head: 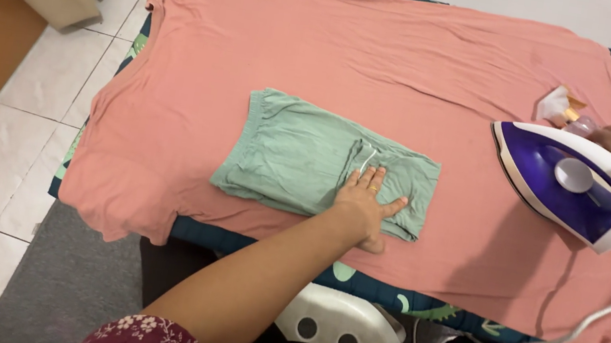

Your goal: The person irons a light green pair of shorts on a pink cloth-covered surface, then folds them. Afterwards, they pick up a dark brown top, unfold it, and begin ironing it.

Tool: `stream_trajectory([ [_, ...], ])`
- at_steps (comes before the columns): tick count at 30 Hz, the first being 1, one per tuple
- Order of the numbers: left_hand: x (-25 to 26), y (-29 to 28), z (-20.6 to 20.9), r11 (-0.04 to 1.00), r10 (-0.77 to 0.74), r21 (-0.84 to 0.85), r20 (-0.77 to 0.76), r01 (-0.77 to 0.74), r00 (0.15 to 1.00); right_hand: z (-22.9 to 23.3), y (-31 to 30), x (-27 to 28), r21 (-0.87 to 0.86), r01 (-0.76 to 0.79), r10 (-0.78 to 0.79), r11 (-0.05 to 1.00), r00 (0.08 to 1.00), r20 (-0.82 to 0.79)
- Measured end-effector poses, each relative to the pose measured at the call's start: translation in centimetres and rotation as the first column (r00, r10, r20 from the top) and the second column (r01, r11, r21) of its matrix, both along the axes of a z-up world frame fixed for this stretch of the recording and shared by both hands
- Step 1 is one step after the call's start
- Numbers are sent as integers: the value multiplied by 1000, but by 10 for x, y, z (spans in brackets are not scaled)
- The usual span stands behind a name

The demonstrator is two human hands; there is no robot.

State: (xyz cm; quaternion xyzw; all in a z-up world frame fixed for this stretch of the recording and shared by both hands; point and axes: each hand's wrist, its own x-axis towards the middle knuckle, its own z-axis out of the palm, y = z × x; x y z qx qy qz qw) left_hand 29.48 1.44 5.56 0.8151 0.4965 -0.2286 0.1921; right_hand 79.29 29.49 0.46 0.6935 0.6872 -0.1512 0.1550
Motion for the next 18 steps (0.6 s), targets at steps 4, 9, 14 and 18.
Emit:
stream_trajectory([
  [4,2,2,-8,1000,9,-4,9,-9,1000,-6,6,-8,-102,144,-148,984,988,-33],
  [9,2,4,-12,1000,24,-10,26,-23,999,-12,14,-16,-122,49,-80,991,961,-266],
  [14,2,4,-16,1000,18,3,31,-18,999,-15,33,-29,-91,-74,58,993,983,-172],
  [18,2,6,-18,1000,21,10,36,-21,999,-17,46,-39,-162,12,-40,987,983,-177],
])
